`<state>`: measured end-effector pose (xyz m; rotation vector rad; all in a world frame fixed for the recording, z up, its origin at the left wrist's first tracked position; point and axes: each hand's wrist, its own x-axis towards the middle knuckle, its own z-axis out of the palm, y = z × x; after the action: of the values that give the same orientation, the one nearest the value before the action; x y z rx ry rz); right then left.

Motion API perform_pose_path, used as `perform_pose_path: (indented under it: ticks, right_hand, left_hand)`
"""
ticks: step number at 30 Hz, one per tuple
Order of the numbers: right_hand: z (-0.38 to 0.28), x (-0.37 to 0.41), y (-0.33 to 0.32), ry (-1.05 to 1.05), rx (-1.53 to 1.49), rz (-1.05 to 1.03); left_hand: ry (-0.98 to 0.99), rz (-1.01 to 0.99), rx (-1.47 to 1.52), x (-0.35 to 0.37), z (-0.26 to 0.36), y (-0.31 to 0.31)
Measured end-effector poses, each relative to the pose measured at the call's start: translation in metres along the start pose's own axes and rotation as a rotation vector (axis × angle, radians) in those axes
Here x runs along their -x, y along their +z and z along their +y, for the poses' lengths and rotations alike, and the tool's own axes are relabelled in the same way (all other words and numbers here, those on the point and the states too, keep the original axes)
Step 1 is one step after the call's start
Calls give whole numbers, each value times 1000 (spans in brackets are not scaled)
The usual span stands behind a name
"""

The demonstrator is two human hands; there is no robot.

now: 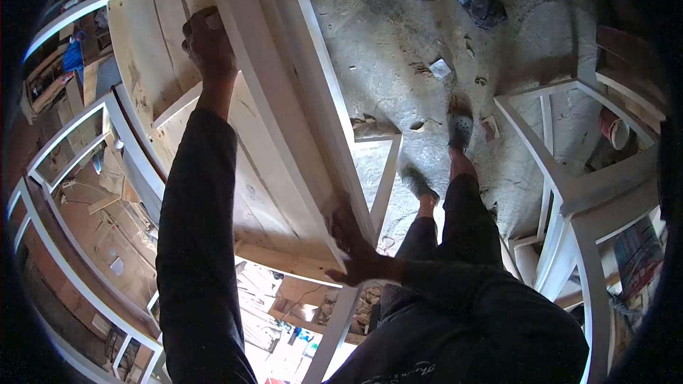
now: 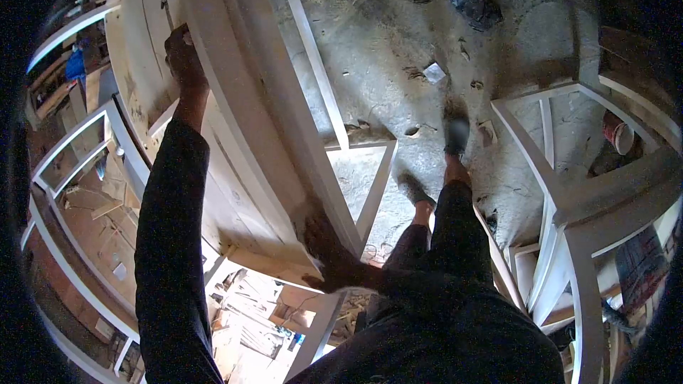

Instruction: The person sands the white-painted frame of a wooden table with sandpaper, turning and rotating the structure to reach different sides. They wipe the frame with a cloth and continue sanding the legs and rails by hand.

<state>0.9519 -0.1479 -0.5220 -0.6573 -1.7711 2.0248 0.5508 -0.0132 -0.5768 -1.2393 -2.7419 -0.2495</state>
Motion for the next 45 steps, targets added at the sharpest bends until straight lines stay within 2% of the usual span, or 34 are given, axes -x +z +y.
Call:
perform_pose_path:
  ticks: [2, 6, 8, 9, 10, 12, 16, 18, 21, 25, 26, 27, 29, 30, 31, 35, 36, 38, 40, 42, 43, 44, 45]
  right_hand:
    - [7, -60, -4, -44, 56, 35]
    - [32, -275, -16, -199, 154, 153]
    - [33, -343, -27, -229, 115, 174]
    - [34, -345, -30, -233, 105, 189]
    - [32, -329, -31, -228, 105, 200]
    - [25, -247, -25, -184, 124, 171]
    - [-8, -77, -3, -65, 59, 68]
    - [-15, -62, 5, -81, 54, 83]
    - [-2, -159, -5, -177, 157, 142]
    - [5, -384, -38, -389, 361, 324]
    - [5, -421, -43, -408, 323, 331]
    - [3, -436, -47, -401, 221, 303]
    - [-6, -463, -57, -379, 26, 243]
    - [2, -423, -47, -376, 90, 226]
    - [8, -383, -37, -375, 155, 209]
    - [14, -162, -2, -202, 132, 81]
    - [13, -127, 7, -200, 97, 77]
    - [14, -121, 14, -243, 68, 77]
    - [15, -189, 3, -196, 109, 51]
    - [2, -306, -24, -112, 174, 40]
    - [-7, -371, -40, -87, 203, 39]
    - [-9, -445, -57, -297, 222, 130]
    - [10, -524, -69, -363, 224, 158]
  left_hand:
    - [16, 25, 43, -1, 3, 1]
    - [153, 107, 71, -2, -21, 15]
    - [89, 32, 99, 0, -29, 19]
    - [-27, 7, 164, 0, -24, 17]
    - [38, 58, 111, 0, -17, 14]
    - [160, 170, -4, 0, -2, 7]
    - [53, 83, -61, 4, 6, 3]
    - [-53, 78, 1, 1, 21, -1]
    - [-33, 3, 65, 0, 12, -3]
    - [-89, -68, 125, 1, 13, -5]
    - [-112, -91, 141, 1, 13, -6]
    - [-10, -55, 29, 3, 8, 1]
    - [-85, -97, 51, -4, 22, -9]
    - [-133, -124, 66, -2, 27, -16]
    - [12, 12, 61, 4, 20, -12]
    - [-38, -77, -20, 0, 23, -11]
    - [-41, -81, -19, 1, 24, -13]
    - [-66, -78, -1, 0, 27, -15]
    - [-103, -81, 28, -1, 30, -16]
    - [-189, -50, 89, -3, 37, -24]
    - [-130, -72, 99, 0, 29, -24]
    - [-152, -92, 98, -2, 27, -24]
    - [-175, -115, 99, -3, 30, -24]
